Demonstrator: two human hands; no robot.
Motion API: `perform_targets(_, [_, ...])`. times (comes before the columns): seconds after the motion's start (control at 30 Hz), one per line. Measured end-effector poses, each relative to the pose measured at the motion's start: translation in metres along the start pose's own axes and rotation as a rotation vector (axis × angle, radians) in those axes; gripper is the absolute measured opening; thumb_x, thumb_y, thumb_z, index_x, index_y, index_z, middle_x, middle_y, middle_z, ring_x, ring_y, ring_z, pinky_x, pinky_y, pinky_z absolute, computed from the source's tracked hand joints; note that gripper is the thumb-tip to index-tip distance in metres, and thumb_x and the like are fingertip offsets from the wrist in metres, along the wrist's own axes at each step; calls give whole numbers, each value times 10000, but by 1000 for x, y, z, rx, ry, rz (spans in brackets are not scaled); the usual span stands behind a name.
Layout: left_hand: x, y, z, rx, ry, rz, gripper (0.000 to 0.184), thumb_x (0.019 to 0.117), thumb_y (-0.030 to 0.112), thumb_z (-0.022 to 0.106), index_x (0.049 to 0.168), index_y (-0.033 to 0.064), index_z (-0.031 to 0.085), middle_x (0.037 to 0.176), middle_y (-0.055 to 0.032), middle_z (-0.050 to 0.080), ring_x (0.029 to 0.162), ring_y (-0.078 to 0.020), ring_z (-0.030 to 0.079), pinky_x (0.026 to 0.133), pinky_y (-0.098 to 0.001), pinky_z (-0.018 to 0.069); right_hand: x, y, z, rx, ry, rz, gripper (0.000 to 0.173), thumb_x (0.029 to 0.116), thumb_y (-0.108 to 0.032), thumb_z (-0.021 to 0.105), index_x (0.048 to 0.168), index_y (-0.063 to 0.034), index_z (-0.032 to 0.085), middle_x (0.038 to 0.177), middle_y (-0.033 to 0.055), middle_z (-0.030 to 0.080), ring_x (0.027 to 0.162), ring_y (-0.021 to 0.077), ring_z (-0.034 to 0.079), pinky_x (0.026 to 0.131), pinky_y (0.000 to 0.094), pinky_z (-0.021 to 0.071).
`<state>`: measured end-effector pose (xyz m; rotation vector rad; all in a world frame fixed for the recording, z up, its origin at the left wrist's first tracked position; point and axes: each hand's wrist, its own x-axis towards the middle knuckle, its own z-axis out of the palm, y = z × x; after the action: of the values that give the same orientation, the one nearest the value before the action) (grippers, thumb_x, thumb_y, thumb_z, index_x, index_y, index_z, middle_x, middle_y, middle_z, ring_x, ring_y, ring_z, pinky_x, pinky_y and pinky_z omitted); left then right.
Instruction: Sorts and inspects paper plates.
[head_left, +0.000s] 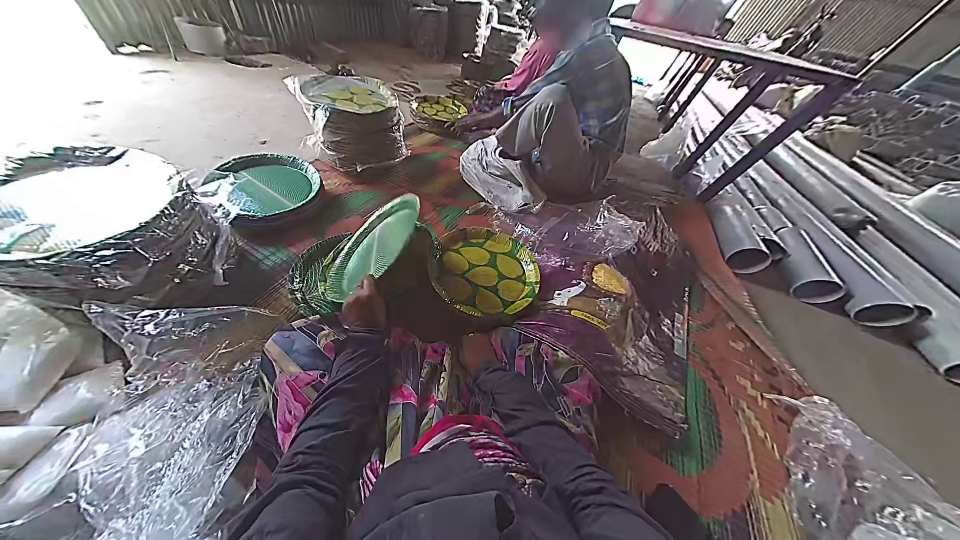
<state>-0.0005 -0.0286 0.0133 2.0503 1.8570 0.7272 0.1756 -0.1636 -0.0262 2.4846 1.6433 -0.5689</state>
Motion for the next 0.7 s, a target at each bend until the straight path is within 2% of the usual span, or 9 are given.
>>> perform_targets(0.03, [2, -6, 0, -29, 126, 31, 399, 1050, 43, 444, 1407, 54, 621, 1243, -286, 698, 1105, -497, 695, 913, -663, 531, -1, 0, 0, -2, 2, 5, 406, 1088, -207, 425, 1395, 0, 590, 1375, 271, 613, 1350, 429, 536, 1148, 568, 386])
perform_targets(0.07, [5, -12, 2, -35, 208, 75, 402, 1048, 31, 444, 1400, 55, 638, 1275, -254, 703, 1126, -467, 703, 954, -640, 529, -1, 0, 0, -4, 0, 2, 400, 1088, -206, 423, 1385, 1, 594, 1370, 272, 616, 1346, 431, 539, 1143, 571, 389])
perform_targets(0.1, [6, -17, 2, -7, 190, 97, 401, 1040, 13, 455, 1391, 55, 644, 1315, -228, 694, 1183, -431, 692, 1036, -605, 507, 0, 0, 1, -1, 3, -4, 399, 1087, -203, 420, 1382, 2, 595, 1367, 273, 617, 1345, 433, 539, 1143, 574, 388])
perform_targets(0.13, [5, -17, -3, 55, 58, 81, 400, 1030, 4, 470, 1392, 50, 633, 1341, -235, 674, 1232, -426, 662, 1078, -604, 476, 1, 0, 2, 6, 7, -10, 405, 1088, -202, 409, 1386, 1, 592, 1369, 274, 616, 1350, 429, 536, 1152, 571, 378])
perform_targets(0.2, [4, -9, -4, 215, -267, -10, 307, 1030, 29, 507, 1295, 18, 662, 1271, -273, 680, 1209, -460, 650, 990, -650, 506, 4, 1, 3, 34, 4, -19, 429, 1115, -234, 363, 1412, -11, 577, 1393, 259, 610, 1381, 401, 520, 1192, 538, 335])
perform_targets(0.23, [5, -4, 0, 279, -419, -66, 280, 1034, 56, 522, 1265, 2, 669, 1283, -278, 670, 1230, -460, 636, 985, -645, 514, 5, 2, 3, 46, 4, -22, 440, 1123, -250, 349, 1429, -24, 570, 1406, 242, 610, 1395, 378, 514, 1209, 515, 316])
perform_targets(0.3, [3, 1, 10, 312, -580, -104, 286, 1048, 86, 515, 1248, -48, 669, 1332, -299, 637, 1273, -475, 603, 1009, -655, 498, 7, 4, 3, 51, 9, -24, 447, 1126, -260, 340, 1442, -39, 566, 1412, 225, 613, 1396, 358, 518, 1218, 498, 306])
perform_targets(0.43, [-6, 10, 7, 329, -617, -49, 326, 1069, 71, 451, 1292, -56, 652, 1390, -269, 619, 1337, -431, 574, 1070, -607, 472, 5, 2, 2, 48, 8, -21, 443, 1125, -255, 341, 1444, -44, 564, 1409, 225, 615, 1388, 355, 528, 1213, 500, 310])
perform_targets(0.7, [-4, 12, 4, 392, -650, -48, 313, 1045, 76, 498, 1289, -50, 649, 1391, -261, 619, 1338, -428, 574, 1058, -607, 484, 3, 3, 1, 58, 6, -30, 439, 1124, -248, 341, 1441, -49, 568, 1410, 223, 615, 1385, 363, 529, 1204, 508, 323])
